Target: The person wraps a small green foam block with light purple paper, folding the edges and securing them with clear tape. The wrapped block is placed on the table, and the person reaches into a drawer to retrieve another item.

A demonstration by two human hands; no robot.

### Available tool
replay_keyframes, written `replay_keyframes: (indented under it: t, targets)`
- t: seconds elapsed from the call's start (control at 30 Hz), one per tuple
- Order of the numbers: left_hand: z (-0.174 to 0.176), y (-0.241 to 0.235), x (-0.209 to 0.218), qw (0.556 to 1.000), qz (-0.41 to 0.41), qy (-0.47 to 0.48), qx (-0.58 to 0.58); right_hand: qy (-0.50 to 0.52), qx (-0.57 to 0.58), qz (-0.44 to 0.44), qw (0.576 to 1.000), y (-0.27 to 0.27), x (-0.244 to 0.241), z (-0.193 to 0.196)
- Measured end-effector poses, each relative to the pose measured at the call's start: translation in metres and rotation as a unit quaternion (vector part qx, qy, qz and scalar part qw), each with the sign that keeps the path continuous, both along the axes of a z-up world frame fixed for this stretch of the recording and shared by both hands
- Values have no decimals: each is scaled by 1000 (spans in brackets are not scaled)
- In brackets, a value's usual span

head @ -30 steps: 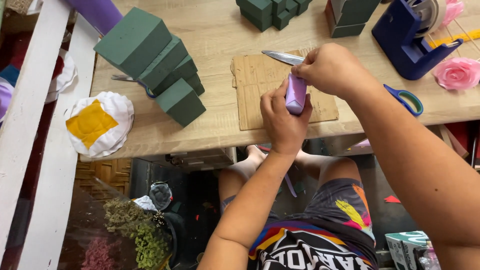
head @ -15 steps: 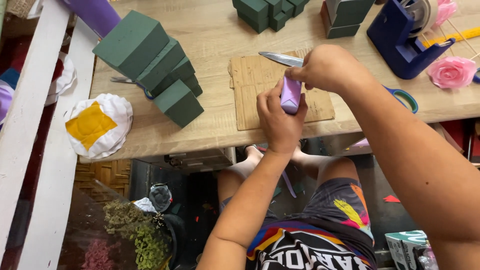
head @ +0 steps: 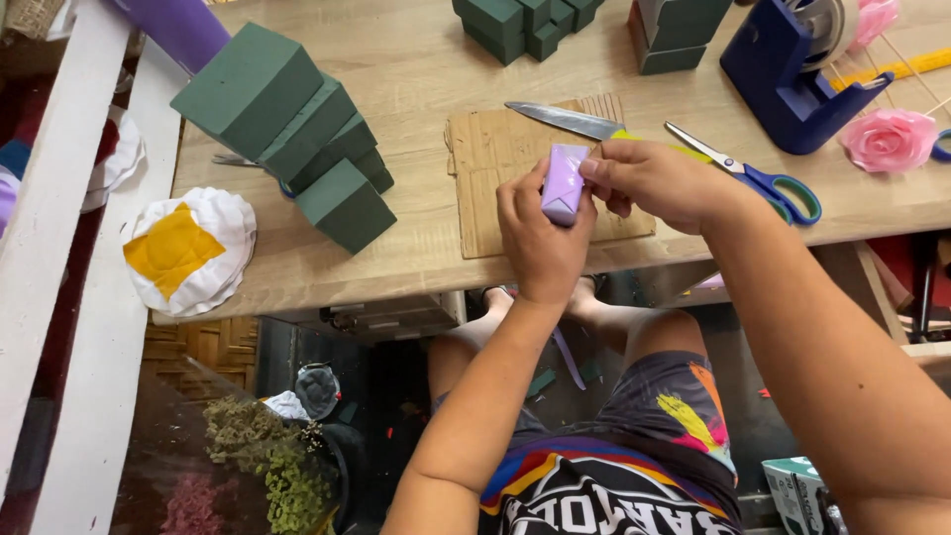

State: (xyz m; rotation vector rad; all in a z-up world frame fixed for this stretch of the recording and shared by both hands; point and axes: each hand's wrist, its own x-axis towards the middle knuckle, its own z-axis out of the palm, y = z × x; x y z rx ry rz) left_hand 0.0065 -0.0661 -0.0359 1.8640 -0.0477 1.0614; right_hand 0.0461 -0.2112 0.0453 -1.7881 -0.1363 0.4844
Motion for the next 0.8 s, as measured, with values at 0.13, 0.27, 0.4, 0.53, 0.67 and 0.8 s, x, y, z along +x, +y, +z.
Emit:
replay_keyframes:
  t: [0.13,0.27,0.4,0.53,0.67,0.8]
  targets:
    - [0,4,1,1000,-9,-7,4,-38,99,17,994,-6,10,-35]
    - [2,8,-1,1000,-20,-10,6,-46,162,15,986,-2,13,-57]
    - [1,10,-2,1000,-22,-5,4,-59,190,18,980,-2,19,-71]
    - [6,9,-6,999,-28,-8,19,-165,49,-10,985,-9,29,-51]
    - [17,7,-14,998,-32,36,43,-254,-36,-34,966,7,12,5]
    - [11,6,-13,998,-32,38,30,-227,-203,4,952,24,0,28]
